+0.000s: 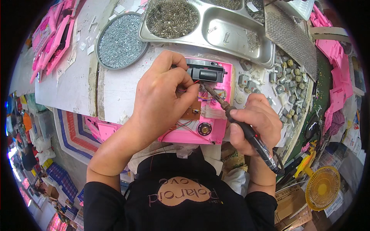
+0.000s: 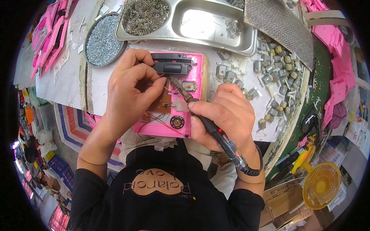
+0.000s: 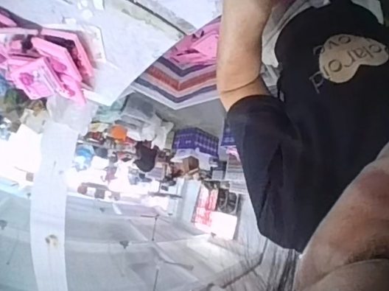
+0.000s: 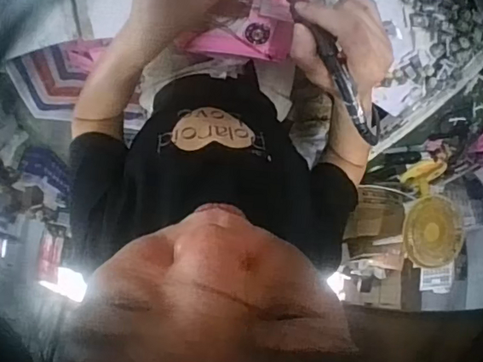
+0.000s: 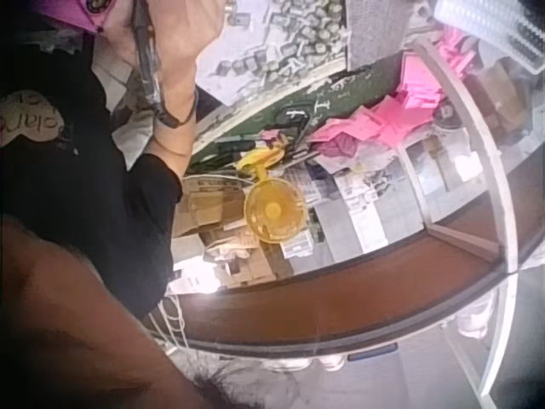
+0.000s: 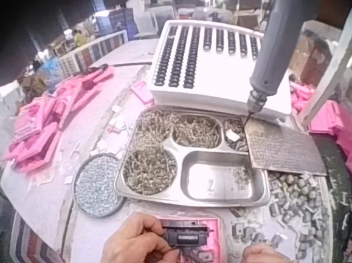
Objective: Assembling and soldering components inside a pink plastic electronic housing.
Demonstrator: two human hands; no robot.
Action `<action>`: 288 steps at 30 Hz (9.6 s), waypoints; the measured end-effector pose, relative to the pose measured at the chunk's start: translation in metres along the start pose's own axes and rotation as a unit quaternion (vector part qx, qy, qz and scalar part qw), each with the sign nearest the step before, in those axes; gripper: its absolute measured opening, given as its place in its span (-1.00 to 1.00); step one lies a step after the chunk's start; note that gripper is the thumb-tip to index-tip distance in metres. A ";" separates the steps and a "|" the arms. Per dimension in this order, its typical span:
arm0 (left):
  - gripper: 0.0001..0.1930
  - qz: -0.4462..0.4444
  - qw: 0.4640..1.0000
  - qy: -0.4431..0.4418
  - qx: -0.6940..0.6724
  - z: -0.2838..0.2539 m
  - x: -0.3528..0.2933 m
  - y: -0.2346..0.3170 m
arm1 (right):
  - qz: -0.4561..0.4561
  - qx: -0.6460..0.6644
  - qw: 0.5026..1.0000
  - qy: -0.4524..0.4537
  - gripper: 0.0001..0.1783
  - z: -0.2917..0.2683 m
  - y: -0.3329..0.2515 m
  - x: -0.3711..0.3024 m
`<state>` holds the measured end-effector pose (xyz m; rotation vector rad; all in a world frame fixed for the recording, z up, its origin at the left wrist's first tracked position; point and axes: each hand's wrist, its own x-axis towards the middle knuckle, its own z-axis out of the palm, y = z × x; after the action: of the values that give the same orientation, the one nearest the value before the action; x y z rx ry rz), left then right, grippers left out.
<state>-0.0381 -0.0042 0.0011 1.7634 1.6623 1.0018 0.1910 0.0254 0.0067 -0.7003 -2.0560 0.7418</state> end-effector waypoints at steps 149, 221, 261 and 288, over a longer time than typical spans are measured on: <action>-0.85 0.117 0.972 -0.200 -0.042 0.001 -0.019 0.008 | 0.149 0.126 0.965 0.175 -0.68 -0.042 -0.026 -0.073; -0.82 0.248 0.926 -0.266 0.107 -0.005 -0.013 0.009 | 0.124 0.101 0.985 -0.062 -0.78 -0.042 -0.025 -0.044; -0.59 0.329 0.916 -0.202 0.114 -0.012 -0.028 -0.017 | 0.332 -0.121 0.761 0.544 -0.87 -0.303 0.025 -0.234; -0.58 0.299 0.947 -0.012 0.116 -0.002 -0.007 -0.005 | 0.164 -0.335 0.919 -0.124 -0.76 0.020 -0.017 0.025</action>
<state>-0.0426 -0.0105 -0.0031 2.5138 1.2836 1.0486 0.1576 0.0266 0.0216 -1.4228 -2.4772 0.2867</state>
